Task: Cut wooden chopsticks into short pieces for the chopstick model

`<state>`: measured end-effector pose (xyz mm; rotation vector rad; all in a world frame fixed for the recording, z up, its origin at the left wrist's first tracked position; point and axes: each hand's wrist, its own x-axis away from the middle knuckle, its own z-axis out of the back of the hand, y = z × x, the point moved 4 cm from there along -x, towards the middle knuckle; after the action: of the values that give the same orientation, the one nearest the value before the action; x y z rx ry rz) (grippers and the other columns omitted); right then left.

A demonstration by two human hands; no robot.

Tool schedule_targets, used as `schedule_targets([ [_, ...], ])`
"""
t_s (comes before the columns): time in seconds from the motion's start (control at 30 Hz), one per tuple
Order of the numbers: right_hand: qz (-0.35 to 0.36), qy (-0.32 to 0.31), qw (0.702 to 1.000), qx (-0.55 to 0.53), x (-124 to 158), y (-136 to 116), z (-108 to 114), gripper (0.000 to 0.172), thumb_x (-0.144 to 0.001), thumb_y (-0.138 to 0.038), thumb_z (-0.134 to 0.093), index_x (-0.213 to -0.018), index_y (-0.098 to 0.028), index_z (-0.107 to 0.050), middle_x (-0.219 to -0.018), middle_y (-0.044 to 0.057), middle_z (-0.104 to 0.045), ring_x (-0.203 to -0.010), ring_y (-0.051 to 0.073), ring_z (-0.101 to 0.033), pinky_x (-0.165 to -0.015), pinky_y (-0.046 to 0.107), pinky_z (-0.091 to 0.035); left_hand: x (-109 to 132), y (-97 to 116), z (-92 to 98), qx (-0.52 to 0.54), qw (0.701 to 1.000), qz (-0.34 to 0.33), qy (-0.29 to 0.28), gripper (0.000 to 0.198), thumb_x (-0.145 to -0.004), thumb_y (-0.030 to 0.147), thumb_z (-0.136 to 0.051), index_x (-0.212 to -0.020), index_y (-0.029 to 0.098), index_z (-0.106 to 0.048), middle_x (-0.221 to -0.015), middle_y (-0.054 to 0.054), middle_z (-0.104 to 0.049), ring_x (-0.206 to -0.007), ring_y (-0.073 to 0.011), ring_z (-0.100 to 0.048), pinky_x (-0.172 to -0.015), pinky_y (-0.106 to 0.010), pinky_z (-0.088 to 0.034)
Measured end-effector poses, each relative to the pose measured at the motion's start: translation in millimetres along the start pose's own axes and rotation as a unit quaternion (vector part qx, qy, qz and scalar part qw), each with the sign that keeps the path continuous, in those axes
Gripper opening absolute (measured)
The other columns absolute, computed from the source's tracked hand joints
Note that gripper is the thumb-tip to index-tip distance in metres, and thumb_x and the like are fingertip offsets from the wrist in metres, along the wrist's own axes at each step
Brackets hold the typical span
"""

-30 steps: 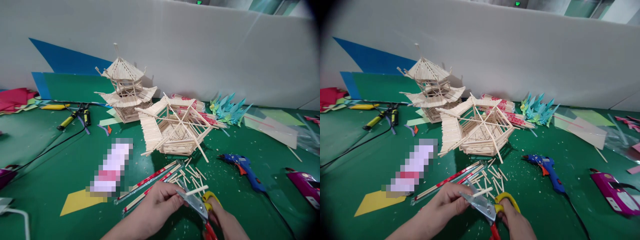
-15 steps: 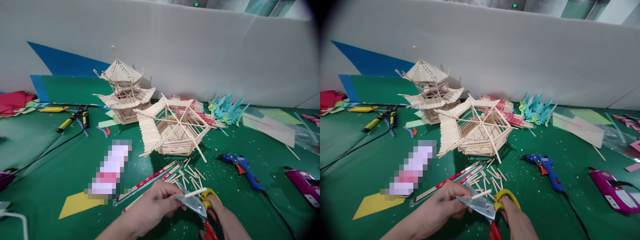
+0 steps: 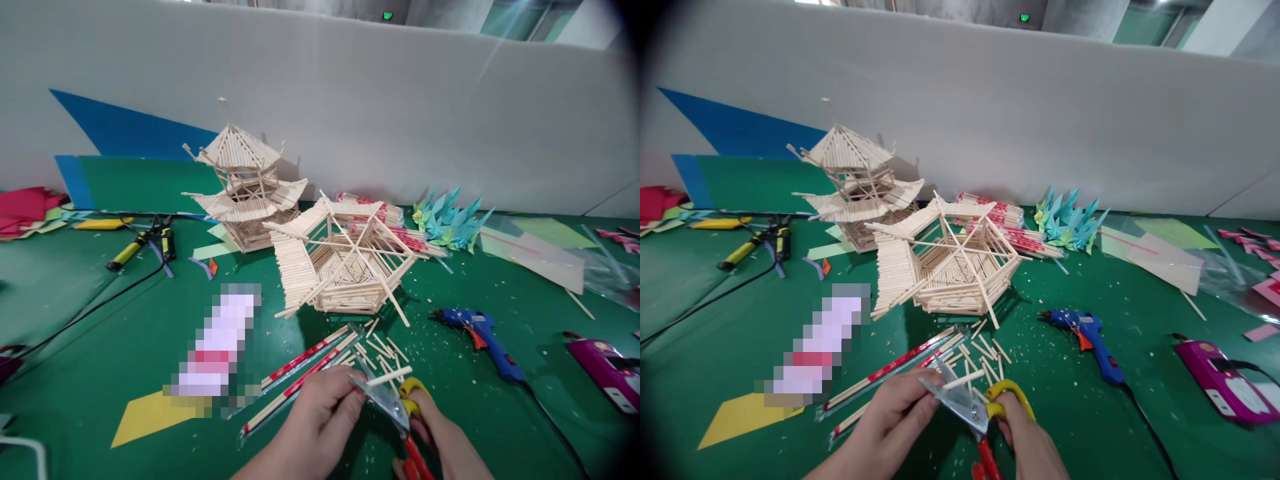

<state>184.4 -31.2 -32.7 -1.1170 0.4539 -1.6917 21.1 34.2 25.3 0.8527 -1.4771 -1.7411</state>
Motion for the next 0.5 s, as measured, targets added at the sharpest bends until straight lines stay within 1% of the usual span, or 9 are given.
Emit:
schedule_targets([
  [0.07, 0.009, -0.002, 1.000, -0.001, 0, 0, 0, 0.034, -0.060, -0.016, -0.058, -0.093, -0.022, -0.054, -0.083, 0.000, -0.067, -0.081, 0.017, -0.064, -0.071, 0.020, -0.047, -1, -5, 1.5, 0.086, 0.993, 0.066, -0.040, 0.029, -0.081, 0.036, -0.049, -0.071, 0.013, -0.063, -0.061, -0.001, -0.054, -0.056, -0.0107, -0.044, -0.054, -0.020, -0.034],
  [0.1, 0.014, -0.005, 1.000, -0.002, 1, -1, 0, 0.031, -0.061, -0.017, -0.058, -0.090, -0.022, -0.054, -0.081, 0.000, -0.067, -0.080, 0.016, -0.064, -0.070, 0.020, -0.047, -2, -9, 1.7, 0.137, 0.984, 0.101, -0.061, 0.030, -0.078, 0.039, -0.052, -0.068, 0.013, -0.063, -0.056, 0.001, -0.050, -0.051, -0.0088, -0.040, -0.049, -0.019, -0.031],
  [0.17, 0.019, -0.007, 1.000, -0.006, 1, 0, 0, 0.025, -0.063, -0.019, -0.057, -0.088, -0.022, -0.055, -0.076, -0.001, -0.067, -0.076, 0.016, -0.065, -0.067, 0.019, -0.047, -1, -15, 0.7, 0.232, 0.954, 0.162, -0.095, 0.032, -0.072, 0.043, -0.059, -0.065, 0.013, -0.063, -0.053, 0.004, -0.045, -0.045, -0.0060, -0.031, -0.044, -0.018, -0.023],
  [0.23, 0.017, -0.004, 1.000, -0.006, 2, 1, 0, 0.022, -0.066, -0.021, -0.056, -0.088, -0.022, -0.056, -0.073, 0.000, -0.067, -0.071, 0.016, -0.065, -0.064, 0.019, -0.048, -1, -19, -1.2, 0.285, 0.931, 0.199, -0.107, 0.031, -0.068, 0.044, -0.062, -0.065, 0.012, -0.062, -0.052, 0.004, -0.045, -0.043, -0.0049, -0.027, -0.042, -0.018, -0.020],
  [0.27, 0.015, -0.002, 1.000, -0.004, 2, 1, 0, 0.021, -0.067, -0.022, -0.054, -0.089, -0.021, -0.056, -0.072, 0.001, -0.067, -0.069, 0.016, -0.065, -0.062, 0.019, -0.048, -1, -20, -2.0, 0.280, 0.933, 0.203, -0.102, 0.030, -0.069, 0.042, -0.062, -0.066, 0.013, -0.063, -0.054, 0.004, -0.046, -0.043, -0.0052, -0.028, -0.043, -0.018, -0.021],
  [0.33, 0.012, 0.001, 1.000, 0.001, 2, 2, 0, 0.020, -0.070, -0.023, -0.052, -0.089, -0.021, -0.057, -0.071, 0.002, -0.067, -0.067, 0.016, -0.064, -0.059, 0.019, -0.048, -1, -19, -2.2, 0.208, 0.960, 0.175, -0.068, 0.028, -0.074, 0.039, -0.057, -0.069, 0.012, -0.063, -0.058, 0.001, -0.050, -0.049, -0.0078, -0.037, -0.049, -0.019, -0.029],
  [0.4, 0.013, 0.000, 1.000, 0.003, 1, 1, 0, 0.021, -0.070, -0.022, -0.052, -0.090, -0.022, -0.057, -0.073, 0.001, -0.067, -0.068, 0.015, -0.064, -0.060, 0.018, -0.047, -2, -13, -1.2, 0.097, 0.989, 0.113, -0.019, 0.029, -0.079, 0.036, -0.050, -0.072, 0.012, -0.063, -0.065, -0.003, -0.055, -0.060, -0.0125, -0.046, -0.058, -0.022, -0.035],
  [0.47, 0.015, -0.001, 1.000, 0.006, 1, 0, 0, 0.024, -0.069, -0.021, -0.052, -0.092, -0.023, -0.056, -0.074, 0.000, -0.066, -0.069, 0.014, -0.064, -0.061, 0.017, -0.047, -2, -6, -1.2, 0.018, 0.998, 0.055, 0.007, 0.032, -0.082, 0.034, -0.043, -0.074, 0.011, -0.063, -0.071, -0.007, -0.058, -0.066, -0.0161, -0.050, -0.063, -0.025, -0.037],
  [0.5, 0.015, -0.003, 1.000, 0.010, 0, 0, 0, 0.025, -0.068, -0.021, -0.052, -0.093, -0.023, -0.056, -0.073, -0.001, -0.065, -0.069, 0.014, -0.064, -0.062, 0.017, -0.047, -2, -4, -1.4, 0.003, 0.999, 0.043, 0.003, 0.032, -0.083, 0.033, -0.042, -0.074, 0.010, -0.063, -0.071, -0.007, -0.059, -0.066, -0.0165, -0.050, -0.063, -0.025, -0.038],
])
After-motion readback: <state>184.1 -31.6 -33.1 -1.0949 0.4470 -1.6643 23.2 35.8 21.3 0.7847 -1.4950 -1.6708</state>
